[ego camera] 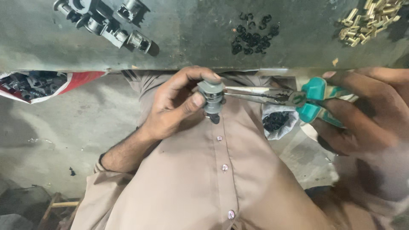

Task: The person assembles small cylindrical lock mechanisms at a workbench. They insert black rubber rings and brass pins into the cylinders, then use pliers to press and secure the components. Completed units are placed on the table while additional parts are picked from nearby piles.

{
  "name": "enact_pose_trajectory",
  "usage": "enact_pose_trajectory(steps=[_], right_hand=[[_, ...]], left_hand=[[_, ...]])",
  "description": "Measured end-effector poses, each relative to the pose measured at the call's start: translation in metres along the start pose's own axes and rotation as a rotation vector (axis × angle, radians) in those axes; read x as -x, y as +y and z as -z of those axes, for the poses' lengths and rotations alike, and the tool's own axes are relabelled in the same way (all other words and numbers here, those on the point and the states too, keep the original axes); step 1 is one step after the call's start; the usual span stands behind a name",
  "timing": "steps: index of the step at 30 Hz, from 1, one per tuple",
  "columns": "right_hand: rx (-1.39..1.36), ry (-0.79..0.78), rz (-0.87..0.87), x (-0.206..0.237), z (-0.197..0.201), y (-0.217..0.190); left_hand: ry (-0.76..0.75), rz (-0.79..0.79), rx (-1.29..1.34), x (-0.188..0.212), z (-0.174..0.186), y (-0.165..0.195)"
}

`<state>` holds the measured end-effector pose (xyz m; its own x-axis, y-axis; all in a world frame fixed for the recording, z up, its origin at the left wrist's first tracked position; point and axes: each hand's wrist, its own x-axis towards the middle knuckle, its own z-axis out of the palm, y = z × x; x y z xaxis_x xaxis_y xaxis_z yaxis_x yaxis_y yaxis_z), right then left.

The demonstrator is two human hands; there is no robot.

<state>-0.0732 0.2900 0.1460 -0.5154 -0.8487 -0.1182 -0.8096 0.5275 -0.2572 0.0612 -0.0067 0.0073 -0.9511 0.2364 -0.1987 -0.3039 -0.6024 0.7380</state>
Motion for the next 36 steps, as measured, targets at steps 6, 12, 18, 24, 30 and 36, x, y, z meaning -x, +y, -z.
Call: enact_pose_trajectory(steps=[6, 12, 18, 24, 30, 36], right_hand=[[-0.189, 0.29, -0.063, -0.005, -0.05, -0.006], [-0.12, 0.391, -0.062, -0.007, -0.056, -0.013], [-0.097, 0.324, -0.079, -0.008, -0.045, -0.014], [0.014, 0.282, 0.067, -0.003, -0.047, 0.005], [0.081, 0.266, 0.162, -0.005, -0.052, 0.013], [0.189, 0.219, 0.271, -0.002, -0.049, 0.026]], left_hand=[[-0.005, 0.023, 0.168, 0.001, 0.003, 0.001], [-0.023, 0.003, 0.123, -0.004, 0.003, 0.001], [-0.037, 0.066, 0.186, -0.005, 0.0, -0.002], [-0.045, 0.059, 0.192, -0.008, 0.0, -0.003], [-0.009, 0.107, 0.233, -0.005, 0.0, -0.002], [-0.02, 0.177, 0.413, -0.003, -0.003, -0.001]])
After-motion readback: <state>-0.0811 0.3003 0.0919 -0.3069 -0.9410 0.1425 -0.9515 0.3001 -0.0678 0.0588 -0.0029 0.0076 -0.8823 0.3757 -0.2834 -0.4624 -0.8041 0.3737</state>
